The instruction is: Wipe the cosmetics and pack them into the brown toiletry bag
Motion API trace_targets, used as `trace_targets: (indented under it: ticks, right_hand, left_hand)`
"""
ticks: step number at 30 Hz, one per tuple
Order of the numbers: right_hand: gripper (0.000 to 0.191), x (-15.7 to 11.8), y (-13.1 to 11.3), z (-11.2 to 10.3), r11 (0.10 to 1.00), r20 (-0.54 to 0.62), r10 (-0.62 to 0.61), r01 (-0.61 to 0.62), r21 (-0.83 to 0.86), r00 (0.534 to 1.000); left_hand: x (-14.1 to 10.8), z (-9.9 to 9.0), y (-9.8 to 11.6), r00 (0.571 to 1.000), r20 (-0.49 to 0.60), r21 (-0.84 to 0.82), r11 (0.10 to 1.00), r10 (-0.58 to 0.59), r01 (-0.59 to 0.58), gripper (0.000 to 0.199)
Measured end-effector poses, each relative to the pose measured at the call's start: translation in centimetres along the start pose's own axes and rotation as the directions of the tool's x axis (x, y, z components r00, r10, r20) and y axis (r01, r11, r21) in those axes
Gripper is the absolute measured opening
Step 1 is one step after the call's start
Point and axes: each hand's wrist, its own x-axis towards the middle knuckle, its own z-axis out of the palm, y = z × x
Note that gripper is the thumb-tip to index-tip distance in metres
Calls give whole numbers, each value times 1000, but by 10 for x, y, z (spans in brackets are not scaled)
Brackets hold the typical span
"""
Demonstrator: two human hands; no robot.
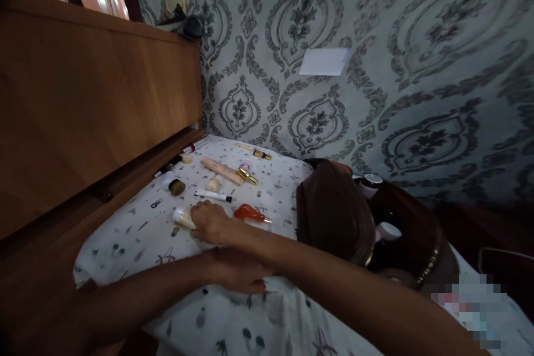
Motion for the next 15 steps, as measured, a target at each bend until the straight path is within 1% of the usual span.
trace_targets:
  ticks: [2, 5, 8, 13, 15]
  right_hand:
    - [39, 6, 4, 8, 1000, -9, 14, -14, 14, 1000]
    - [37, 5, 9, 13, 998, -38, 7, -4, 62, 999]
    - [32, 0, 8, 12, 997, -65, -1, 6, 80, 998]
    - [30, -7, 1, 5, 998, -51, 27, -24, 60, 998]
    - [30, -9, 2, 4, 998, -46, 9, -6, 67, 999]
  left_hand:
    - [-1, -1, 2, 1000, 18, 18, 1000, 17, -17, 47]
    - [-2, -3, 4, 1000, 2, -12, 1000, 7, -7, 49]
    - [-2, -2, 4, 1000, -16, -45, 999, 1, -2, 49]
    - [-2, 2, 4, 1000, 21, -37, 999, -16, 17, 45]
    - [-2, 1, 4, 998, -18, -62, 997, -52, 51, 43]
